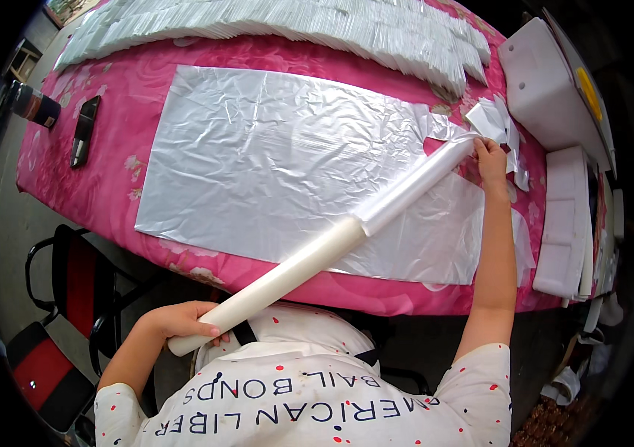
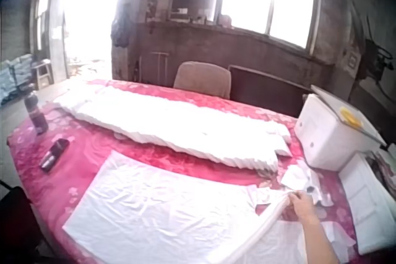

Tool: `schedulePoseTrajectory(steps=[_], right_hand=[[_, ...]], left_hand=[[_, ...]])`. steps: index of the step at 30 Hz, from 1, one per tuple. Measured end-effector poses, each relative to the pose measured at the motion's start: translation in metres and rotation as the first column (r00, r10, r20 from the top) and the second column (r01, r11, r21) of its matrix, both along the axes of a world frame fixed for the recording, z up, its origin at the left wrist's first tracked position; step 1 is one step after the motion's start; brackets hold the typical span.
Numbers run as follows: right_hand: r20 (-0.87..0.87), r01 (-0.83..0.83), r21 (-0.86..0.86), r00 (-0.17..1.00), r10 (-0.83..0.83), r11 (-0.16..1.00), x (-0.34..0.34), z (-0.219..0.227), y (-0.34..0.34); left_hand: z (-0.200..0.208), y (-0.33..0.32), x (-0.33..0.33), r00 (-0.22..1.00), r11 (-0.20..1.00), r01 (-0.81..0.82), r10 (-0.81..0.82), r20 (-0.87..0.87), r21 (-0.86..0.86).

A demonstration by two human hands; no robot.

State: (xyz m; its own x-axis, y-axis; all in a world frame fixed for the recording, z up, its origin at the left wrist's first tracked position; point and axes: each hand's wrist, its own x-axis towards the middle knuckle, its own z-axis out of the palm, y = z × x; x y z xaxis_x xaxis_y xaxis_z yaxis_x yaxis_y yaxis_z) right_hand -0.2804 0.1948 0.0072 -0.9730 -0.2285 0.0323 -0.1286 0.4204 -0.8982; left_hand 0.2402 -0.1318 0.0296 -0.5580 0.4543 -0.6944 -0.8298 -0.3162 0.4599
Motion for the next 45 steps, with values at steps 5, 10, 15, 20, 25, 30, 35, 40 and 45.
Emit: schedulePoseTrajectory(steps=[5, 10, 15, 20, 25, 30, 35, 40, 45], right_hand=[[0.100, -0.030, 0.053, 0.995, 0.025, 0.998, 0.011, 0.009, 0.005], [0.101, -0.247, -0.040, 0.963, 0.250, 0.968, 0.062, 0.016, -0.065], [0.123, -0.445, -0.075, 0.884, 0.451, 0.892, 0.084, 0.015, -0.119], [0.148, -0.523, 0.009, 0.844, 0.516, 0.852, 0.078, 0.010, -0.130], [0.223, -0.549, 0.020, 0.817, 0.531, 0.836, 0.073, 0.013, -0.131], [0.180, -0.350, -0.127, 0.912, 0.369, 0.928, 0.084, 0.028, -0.135], [-0.117, -0.573, 0.119, 0.803, 0.584, 0.811, 0.150, 0.061, -0.119], [-0.237, -0.664, 0.458, 0.550, 0.801, 0.591, 0.241, 0.055, -0.092], [-0.326, -0.470, 0.556, 0.635, 0.700, 0.685, 0.224, 0.038, -0.079]], left_hand=[[0.018, -0.015, -0.018, 0.923, 0.903, 0.314, -0.363, -0.131, -0.293], [0.056, -0.008, -0.103, 0.679, 0.555, 0.267, -0.689, -0.255, -0.788], [0.058, 0.016, -0.163, 0.460, 0.264, -0.231, -0.818, -0.344, -0.937], [0.015, 0.033, -0.167, -0.135, 0.417, -0.659, -0.885, -0.447, -0.627], [-0.001, 0.049, -0.151, -0.084, 0.365, -0.416, -0.927, -0.365, -0.833], [-0.013, 0.059, -0.140, 0.045, 0.294, -0.340, -0.944, -0.327, -0.893], [-0.012, 0.078, -0.131, 0.142, 0.251, -0.376, -0.935, -0.324, -0.892], [-0.015, 0.090, -0.128, 0.190, 0.202, -0.422, -0.934, -0.304, -0.884], [-0.011, 0.090, -0.123, 0.219, 0.211, -0.365, -0.927, -0.304, -0.907]])
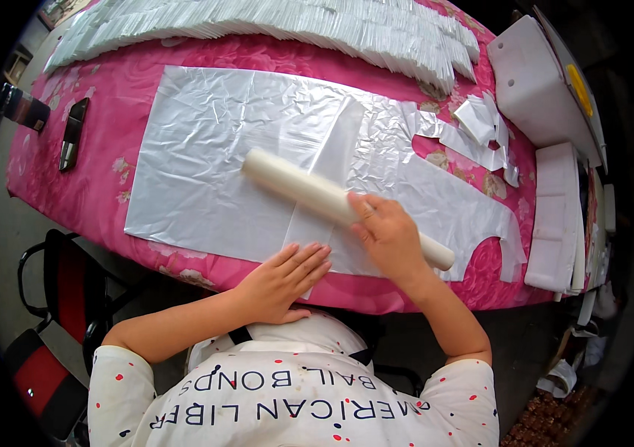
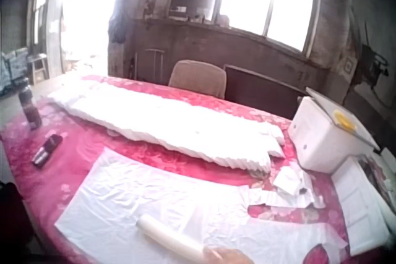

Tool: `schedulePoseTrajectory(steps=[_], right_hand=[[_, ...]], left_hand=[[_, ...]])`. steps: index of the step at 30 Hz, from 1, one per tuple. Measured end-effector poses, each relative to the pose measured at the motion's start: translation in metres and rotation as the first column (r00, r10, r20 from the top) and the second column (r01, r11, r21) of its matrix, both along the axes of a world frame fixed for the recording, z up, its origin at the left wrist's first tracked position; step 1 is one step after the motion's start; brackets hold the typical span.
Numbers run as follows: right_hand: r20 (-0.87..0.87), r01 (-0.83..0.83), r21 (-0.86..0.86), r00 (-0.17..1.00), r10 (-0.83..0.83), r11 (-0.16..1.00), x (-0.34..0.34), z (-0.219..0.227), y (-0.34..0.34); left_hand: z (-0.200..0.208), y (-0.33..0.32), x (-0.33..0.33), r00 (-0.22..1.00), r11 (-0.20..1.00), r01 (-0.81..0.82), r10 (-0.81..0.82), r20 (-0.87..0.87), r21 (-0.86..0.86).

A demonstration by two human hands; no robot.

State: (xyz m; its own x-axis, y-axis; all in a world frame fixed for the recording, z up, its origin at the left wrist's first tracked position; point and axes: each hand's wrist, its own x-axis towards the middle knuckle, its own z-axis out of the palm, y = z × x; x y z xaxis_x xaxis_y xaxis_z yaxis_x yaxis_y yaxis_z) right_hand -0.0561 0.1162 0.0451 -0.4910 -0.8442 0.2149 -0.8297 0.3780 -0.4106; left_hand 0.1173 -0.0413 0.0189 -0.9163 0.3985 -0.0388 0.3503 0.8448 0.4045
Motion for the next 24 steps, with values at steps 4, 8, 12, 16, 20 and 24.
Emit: schedulePoseTrajectory(steps=[4, 8, 12, 16, 20, 24], right_hand=[[-0.142, 0.268, -0.052, 0.951, -0.273, 0.962, -0.069, -0.010, 0.027], [-0.069, 0.274, -0.126, 0.956, -0.284, 0.953, -0.075, 0.007, 0.039], [0.037, -0.052, -0.014, 0.998, 0.053, 0.999, -0.014, 0.013, 0.023], [-0.046, -0.192, -0.020, 0.981, 0.191, 0.981, 0.017, 0.003, 0.005], [-0.100, -0.173, -0.090, 0.981, 0.164, 0.981, -0.012, -0.004, -0.025], [-0.167, -0.137, -0.145, 0.980, 0.112, 0.980, -0.057, -0.014, -0.065]], left_hand=[[0.002, -0.012, -0.005, 0.991, 0.990, 0.130, -0.130, -0.002, 0.059], [0.000, -0.023, -0.013, 0.979, 0.977, 0.206, -0.205, -0.023, 0.054], [-0.008, -0.006, -0.002, 0.988, 0.987, 0.113, -0.124, -0.091, -0.111], [-0.017, 0.017, 0.009, 0.977, 0.990, 0.012, -0.042, -0.207, -0.141], [-0.018, 0.020, 0.012, 0.972, 0.974, 0.001, -0.055, -0.230, -0.227], [-0.016, 0.016, 0.012, 0.968, 0.977, 0.049, -0.097, -0.229, -0.208]])
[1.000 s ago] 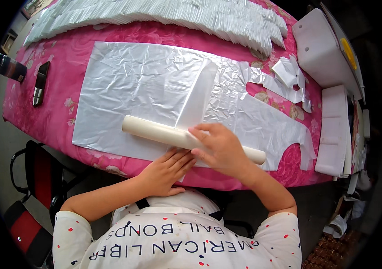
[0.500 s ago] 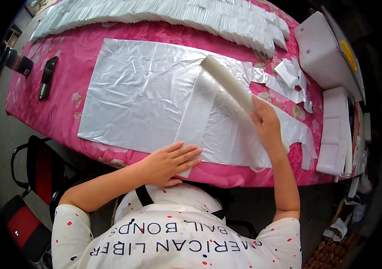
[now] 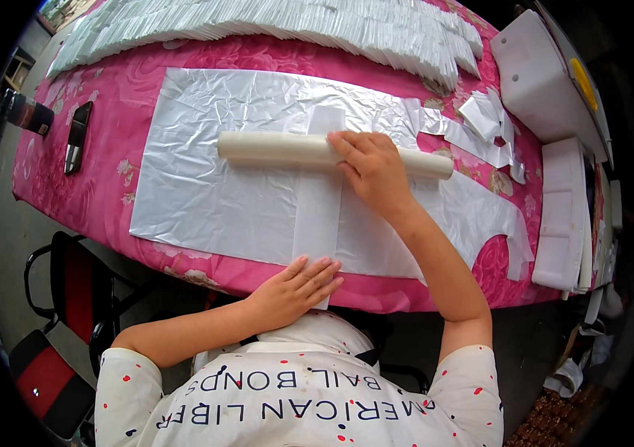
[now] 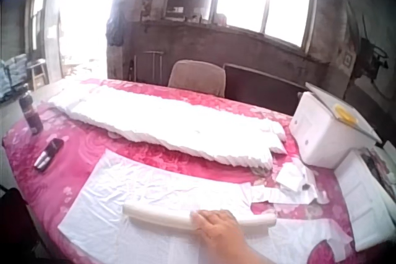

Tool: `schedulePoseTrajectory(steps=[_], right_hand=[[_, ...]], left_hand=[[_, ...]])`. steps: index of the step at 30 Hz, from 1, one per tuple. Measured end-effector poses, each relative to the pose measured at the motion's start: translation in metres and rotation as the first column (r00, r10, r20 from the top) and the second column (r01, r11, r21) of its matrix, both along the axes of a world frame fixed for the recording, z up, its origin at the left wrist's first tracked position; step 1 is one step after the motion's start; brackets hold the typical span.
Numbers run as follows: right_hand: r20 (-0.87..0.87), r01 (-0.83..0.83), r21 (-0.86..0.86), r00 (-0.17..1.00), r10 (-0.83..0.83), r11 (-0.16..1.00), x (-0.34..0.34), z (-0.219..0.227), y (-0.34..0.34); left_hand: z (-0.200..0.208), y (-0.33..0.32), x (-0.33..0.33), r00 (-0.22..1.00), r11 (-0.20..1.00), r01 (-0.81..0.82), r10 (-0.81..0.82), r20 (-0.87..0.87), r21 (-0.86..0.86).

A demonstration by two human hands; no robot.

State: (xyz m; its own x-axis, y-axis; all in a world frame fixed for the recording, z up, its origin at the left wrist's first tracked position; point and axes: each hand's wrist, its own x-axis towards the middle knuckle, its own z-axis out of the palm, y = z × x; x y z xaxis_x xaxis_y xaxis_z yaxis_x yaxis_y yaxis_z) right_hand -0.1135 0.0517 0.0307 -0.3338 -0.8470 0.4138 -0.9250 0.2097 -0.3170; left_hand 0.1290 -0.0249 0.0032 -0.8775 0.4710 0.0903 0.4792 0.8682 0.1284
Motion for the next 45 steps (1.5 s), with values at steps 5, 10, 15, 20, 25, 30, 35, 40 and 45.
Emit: schedulePoseTrajectory(steps=[5, 10, 15, 20, 25, 30, 35, 40, 45], right_hand=[[-0.084, 0.077, -0.073, 0.993, -0.083, 0.994, -0.035, -0.004, -0.024], [0.130, -0.111, -0.041, 0.985, 0.116, 0.993, 0.012, 0.005, 0.002], [0.378, -0.378, 0.200, 0.881, 0.285, 0.904, 0.071, 0.015, 0.036], [0.291, -0.322, 0.175, 0.920, 0.263, 0.931, 0.088, 0.006, 0.042], [0.141, -0.191, 0.101, 0.974, 0.176, 0.976, 0.089, -0.008, 0.045], [0.123, -0.140, 0.065, 0.984, 0.131, 0.988, 0.083, -0.004, 0.048], [0.392, -0.025, -0.033, 0.919, 0.035, 0.999, 0.075, -0.007, 0.043], [0.786, 0.182, 0.359, 0.470, -0.401, 0.916, 0.064, 0.013, 0.022], [0.814, 0.152, 0.432, 0.359, -0.457, 0.889, 0.053, 0.018, 0.013]], left_hand=[[0.003, -0.015, 0.003, 0.996, 0.992, 0.079, -0.075, -0.045, 0.094], [0.002, -0.035, 0.009, 0.993, 0.976, 0.117, -0.115, -0.019, 0.183], [-0.002, -0.046, 0.008, 0.982, 0.890, 0.187, -0.174, -0.069, 0.416], [0.009, -0.054, -0.002, 0.980, 0.741, 0.190, -0.111, -0.162, 0.644], [0.016, -0.056, -0.020, 0.991, 0.919, -0.126, 0.135, 0.002, 0.373], [0.012, -0.052, -0.026, 0.972, 0.888, -0.205, 0.236, -0.024, 0.411], [0.017, -0.049, -0.036, 0.927, 0.720, -0.357, 0.350, 0.133, 0.595], [0.029, -0.056, -0.044, 0.790, 0.365, -0.600, 0.414, 0.453, 0.712], [0.020, -0.054, -0.042, 0.896, 0.731, -0.414, 0.434, 0.098, 0.542]])
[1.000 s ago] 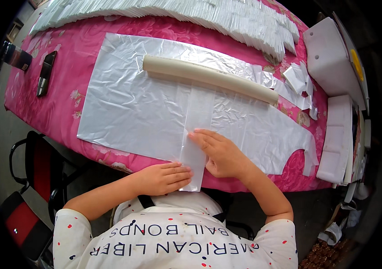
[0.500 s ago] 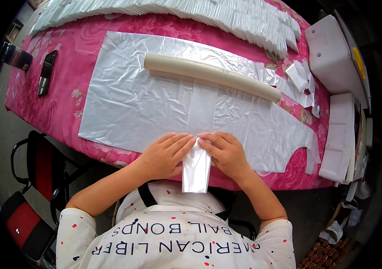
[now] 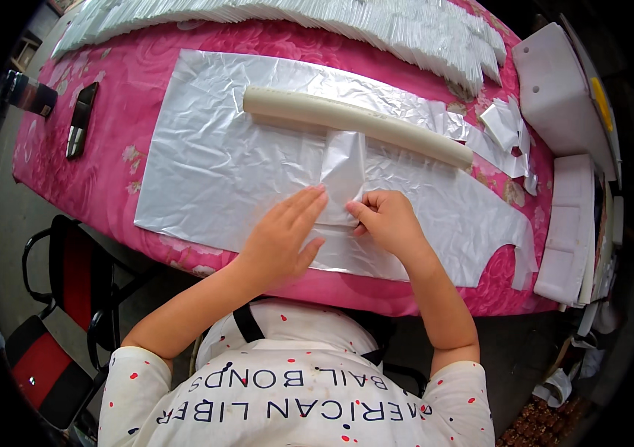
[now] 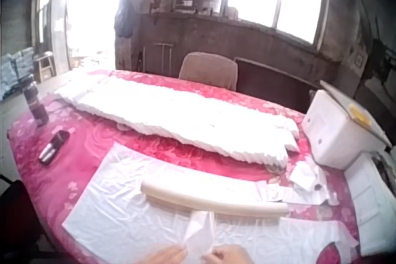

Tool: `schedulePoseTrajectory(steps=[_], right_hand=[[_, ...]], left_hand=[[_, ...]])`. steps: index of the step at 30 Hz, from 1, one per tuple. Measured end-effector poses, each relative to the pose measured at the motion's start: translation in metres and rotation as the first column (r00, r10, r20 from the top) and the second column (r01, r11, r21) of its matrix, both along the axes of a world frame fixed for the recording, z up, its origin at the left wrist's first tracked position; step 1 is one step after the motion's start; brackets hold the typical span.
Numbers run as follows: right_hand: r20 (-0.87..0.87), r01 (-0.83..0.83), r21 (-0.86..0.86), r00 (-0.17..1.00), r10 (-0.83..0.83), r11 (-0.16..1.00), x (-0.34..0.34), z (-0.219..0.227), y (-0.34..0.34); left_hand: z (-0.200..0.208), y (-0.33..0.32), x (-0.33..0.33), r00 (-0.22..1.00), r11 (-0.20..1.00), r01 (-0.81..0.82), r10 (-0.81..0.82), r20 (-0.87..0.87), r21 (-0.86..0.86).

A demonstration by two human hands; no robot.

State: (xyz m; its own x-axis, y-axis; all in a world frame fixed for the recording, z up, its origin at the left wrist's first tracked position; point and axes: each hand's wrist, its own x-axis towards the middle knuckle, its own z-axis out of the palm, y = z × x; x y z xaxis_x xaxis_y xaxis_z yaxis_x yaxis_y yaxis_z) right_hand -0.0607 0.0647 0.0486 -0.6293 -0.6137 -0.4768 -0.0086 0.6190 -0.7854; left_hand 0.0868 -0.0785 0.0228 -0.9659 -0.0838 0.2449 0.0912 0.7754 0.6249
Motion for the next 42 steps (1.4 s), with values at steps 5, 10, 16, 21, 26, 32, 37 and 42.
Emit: schedulePoseTrajectory(steps=[5, 10, 16, 21, 26, 32, 37, 42], right_hand=[[0.060, 0.000, 0.019, 0.998, -0.002, 1.000, -0.004, -0.003, -0.002], [-0.080, -0.023, 0.019, 0.996, 0.024, 1.000, 0.004, -0.005, 0.002], [-0.901, -0.199, 0.006, 0.425, 0.091, 0.980, 0.021, -0.011, 0.009], [-0.827, -0.581, 0.076, 0.417, 0.377, 0.810, -0.006, -0.019, 0.011], [-0.792, -0.626, -0.005, 0.479, 0.379, 0.780, -0.027, -0.016, 0.010], [-0.844, -0.616, -0.072, 0.456, 0.281, 0.784, -0.025, -0.024, 0.011], [-0.853, -0.665, -0.139, 0.457, 0.252, 0.734, 0.010, -0.027, 0.024], [-0.842, -0.642, -0.179, 0.492, 0.221, 0.745, 0.021, -0.027, 0.028]], left_hand=[[-0.011, 0.028, -0.005, 0.981, 0.968, 0.072, -0.025, 0.194, -0.240], [-0.013, 0.031, -0.007, 0.969, 0.954, 0.072, 0.001, 0.247, -0.290], [-0.008, 0.023, -0.013, 0.981, 0.938, 0.083, -0.017, 0.195, -0.337], [-0.005, 0.016, -0.022, 0.996, 0.958, 0.047, -0.022, 0.091, -0.281], [-0.009, 0.013, -0.033, 1.000, 0.917, 0.000, -0.011, -0.025, -0.400], [-0.010, -0.002, -0.030, 0.981, 0.937, 0.121, -0.162, -0.103, -0.327], [-0.009, 0.000, 0.003, 0.949, 0.939, 0.216, -0.266, -0.168, -0.267], [-0.007, -0.001, 0.009, 0.965, 0.968, 0.224, -0.236, -0.117, -0.110]])
